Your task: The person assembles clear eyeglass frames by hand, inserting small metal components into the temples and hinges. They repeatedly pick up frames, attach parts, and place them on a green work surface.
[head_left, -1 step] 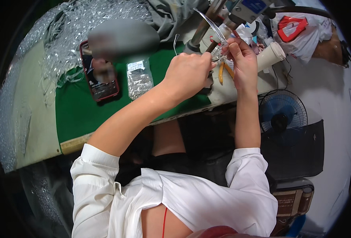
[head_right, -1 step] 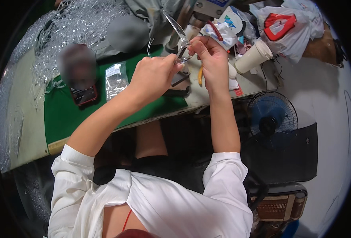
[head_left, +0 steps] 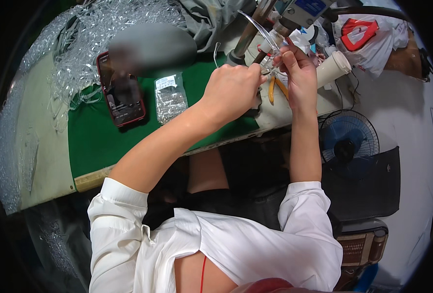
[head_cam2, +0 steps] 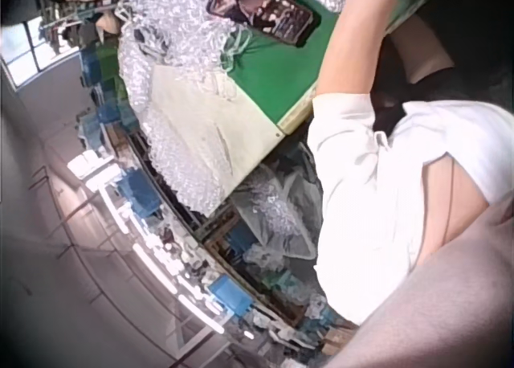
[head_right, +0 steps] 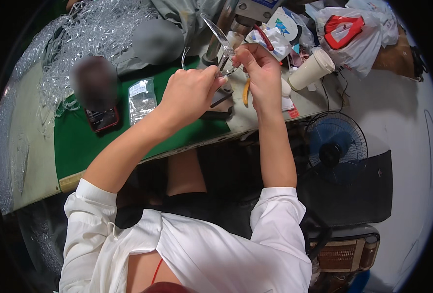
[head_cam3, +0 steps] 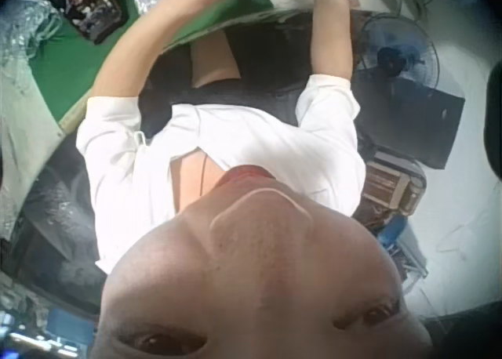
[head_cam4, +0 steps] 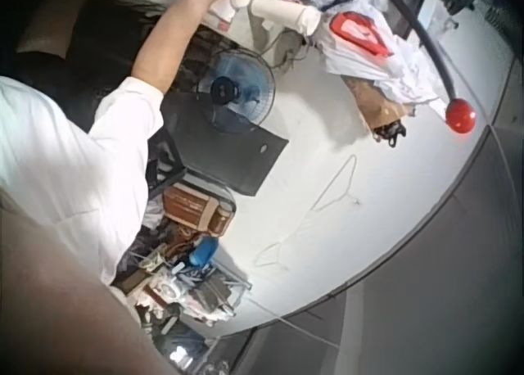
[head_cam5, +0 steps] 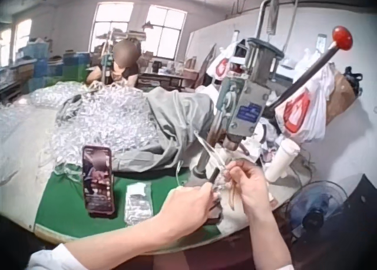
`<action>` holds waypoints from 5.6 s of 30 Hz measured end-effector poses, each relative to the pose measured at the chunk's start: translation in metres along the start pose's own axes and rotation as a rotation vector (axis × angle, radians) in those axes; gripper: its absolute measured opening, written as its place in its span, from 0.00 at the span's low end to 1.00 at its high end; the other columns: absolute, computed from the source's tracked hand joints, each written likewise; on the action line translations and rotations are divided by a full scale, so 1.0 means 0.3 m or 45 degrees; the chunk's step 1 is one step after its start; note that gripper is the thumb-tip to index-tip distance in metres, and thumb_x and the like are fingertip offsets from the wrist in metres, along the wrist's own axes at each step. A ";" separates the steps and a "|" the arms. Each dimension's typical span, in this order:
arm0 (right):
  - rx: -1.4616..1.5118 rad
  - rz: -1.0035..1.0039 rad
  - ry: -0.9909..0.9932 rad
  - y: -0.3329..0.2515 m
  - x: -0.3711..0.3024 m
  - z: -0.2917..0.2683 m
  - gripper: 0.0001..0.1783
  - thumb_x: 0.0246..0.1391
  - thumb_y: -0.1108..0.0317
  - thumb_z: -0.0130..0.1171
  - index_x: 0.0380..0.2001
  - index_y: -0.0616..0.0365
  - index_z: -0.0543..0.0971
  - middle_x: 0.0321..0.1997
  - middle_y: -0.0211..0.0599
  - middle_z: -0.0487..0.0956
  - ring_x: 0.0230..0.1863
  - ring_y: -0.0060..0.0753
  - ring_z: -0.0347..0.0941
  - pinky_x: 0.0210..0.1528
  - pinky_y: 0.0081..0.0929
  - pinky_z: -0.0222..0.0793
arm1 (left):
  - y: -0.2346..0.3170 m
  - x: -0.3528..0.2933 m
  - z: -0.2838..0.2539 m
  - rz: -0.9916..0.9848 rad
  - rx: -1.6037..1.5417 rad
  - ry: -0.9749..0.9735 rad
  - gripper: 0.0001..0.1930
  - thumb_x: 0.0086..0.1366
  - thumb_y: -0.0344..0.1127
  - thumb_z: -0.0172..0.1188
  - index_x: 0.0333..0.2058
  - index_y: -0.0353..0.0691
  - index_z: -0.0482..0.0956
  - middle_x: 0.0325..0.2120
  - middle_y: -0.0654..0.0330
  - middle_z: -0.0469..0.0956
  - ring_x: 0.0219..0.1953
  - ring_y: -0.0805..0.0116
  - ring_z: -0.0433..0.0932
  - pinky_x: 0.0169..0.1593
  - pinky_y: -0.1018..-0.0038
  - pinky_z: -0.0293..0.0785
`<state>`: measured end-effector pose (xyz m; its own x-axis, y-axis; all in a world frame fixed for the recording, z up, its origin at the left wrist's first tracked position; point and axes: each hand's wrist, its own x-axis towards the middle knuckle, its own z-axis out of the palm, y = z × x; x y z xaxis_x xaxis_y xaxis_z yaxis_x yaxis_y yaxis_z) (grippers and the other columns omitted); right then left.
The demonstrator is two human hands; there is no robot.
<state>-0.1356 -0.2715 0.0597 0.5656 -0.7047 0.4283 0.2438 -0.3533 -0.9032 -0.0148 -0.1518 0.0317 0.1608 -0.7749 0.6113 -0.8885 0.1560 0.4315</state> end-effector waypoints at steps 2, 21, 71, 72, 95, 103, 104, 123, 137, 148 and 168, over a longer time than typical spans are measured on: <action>0.051 -0.041 0.021 0.007 0.021 -0.012 0.13 0.57 0.59 0.61 0.32 0.59 0.79 0.28 0.26 0.78 0.31 0.17 0.69 0.35 0.16 0.60 | 0.002 0.031 0.027 0.017 0.022 0.043 0.15 0.66 0.40 0.53 0.25 0.36 0.71 0.13 0.51 0.74 0.18 0.49 0.75 0.24 0.58 0.69; 0.331 -1.161 0.166 -0.210 0.132 -0.073 0.13 0.58 0.60 0.53 0.40 0.58 0.73 0.44 0.40 0.75 0.54 0.40 0.68 0.52 0.39 0.65 | -0.004 0.097 0.144 -0.035 -0.125 0.161 0.15 0.65 0.39 0.55 0.24 0.34 0.73 0.16 0.49 0.76 0.22 0.48 0.77 0.28 0.58 0.73; -0.769 -0.377 -0.336 0.200 -0.351 0.357 0.08 0.55 0.75 0.55 0.40 0.61 0.75 0.45 0.34 0.72 0.45 0.30 0.67 0.43 0.21 0.61 | -0.486 -1.562 -1.346 -0.997 -0.861 0.925 0.17 0.71 0.44 0.48 0.48 0.36 0.72 0.34 0.60 0.79 0.41 0.69 0.79 0.47 0.70 0.75; -0.753 -0.339 -0.309 0.213 -0.365 0.342 0.08 0.56 0.75 0.55 0.40 0.60 0.75 0.44 0.33 0.72 0.44 0.28 0.67 0.41 0.20 0.61 | -0.507 -1.559 -1.352 -1.009 -0.849 0.935 0.17 0.71 0.44 0.48 0.48 0.36 0.72 0.34 0.61 0.79 0.41 0.69 0.79 0.47 0.70 0.75; -1.133 -0.480 -0.204 0.253 -0.403 0.375 0.04 0.55 0.75 0.55 0.35 0.62 0.75 0.40 0.40 0.73 0.48 0.41 0.65 0.52 0.37 0.60 | -0.805 -1.305 -1.557 -1.068 0.743 -0.353 0.37 0.45 0.22 0.68 0.57 0.43 0.67 0.49 0.52 0.74 0.52 0.53 0.73 0.54 0.60 0.69; -1.257 -0.488 -0.212 0.262 -0.408 0.372 0.04 0.55 0.75 0.55 0.35 0.63 0.74 0.41 0.40 0.72 0.48 0.41 0.66 0.52 0.36 0.60 | -0.888 -1.408 -1.759 -1.353 0.608 -0.649 0.38 0.43 0.17 0.61 0.57 0.47 0.69 0.52 0.54 0.73 0.55 0.53 0.71 0.58 0.64 0.66; -1.274 -0.465 -0.220 0.271 -0.404 0.360 0.04 0.56 0.75 0.55 0.34 0.63 0.74 0.40 0.40 0.72 0.48 0.41 0.66 0.51 0.36 0.61 | -0.883 -1.428 -1.764 -1.282 0.604 -0.607 0.38 0.44 0.18 0.61 0.57 0.48 0.69 0.54 0.54 0.72 0.57 0.53 0.69 0.60 0.64 0.64; -1.460 -0.505 -0.221 0.276 -0.395 0.369 0.04 0.56 0.73 0.54 0.33 0.63 0.73 0.37 0.39 0.72 0.44 0.41 0.65 0.50 0.35 0.60 | -1.158 -1.848 -1.953 -1.206 1.702 0.723 0.37 0.55 0.69 0.57 0.63 0.71 0.62 0.69 0.56 0.45 0.71 0.47 0.37 0.64 0.34 0.37; -1.384 -0.504 -0.226 0.261 -0.402 0.390 0.04 0.54 0.74 0.55 0.32 0.62 0.72 0.37 0.39 0.72 0.43 0.41 0.65 0.50 0.35 0.60 | -0.820 -1.324 -1.424 -0.867 1.487 0.285 0.45 0.54 0.70 0.55 0.58 0.37 0.66 0.47 0.44 0.76 0.56 0.47 0.70 0.63 0.53 0.57; -1.216 -0.538 -0.111 0.257 -0.397 0.403 0.04 0.50 0.75 0.57 0.31 0.61 0.75 0.35 0.40 0.74 0.42 0.42 0.67 0.49 0.35 0.62 | -0.874 -1.381 -1.506 -1.265 1.457 -0.065 0.39 0.53 0.62 0.60 0.53 0.35 0.72 0.37 0.47 0.80 0.43 0.51 0.79 0.46 0.61 0.74; -1.017 -0.584 -0.094 0.243 -0.422 0.361 0.06 0.45 0.75 0.59 0.30 0.58 0.76 0.35 0.38 0.74 0.42 0.44 0.66 0.47 0.36 0.63 | -0.623 -1.600 -0.197 -0.758 0.594 -0.746 0.25 0.64 0.47 0.51 0.55 0.38 0.70 0.58 0.51 0.67 0.63 0.52 0.61 0.68 0.62 0.50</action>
<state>-0.1040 -0.1413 -0.0634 0.6034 -0.3596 0.7117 -0.1443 -0.9270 -0.3461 0.0995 0.2271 -0.3033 0.5135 -0.8514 -0.1069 -0.8323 -0.5245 0.1795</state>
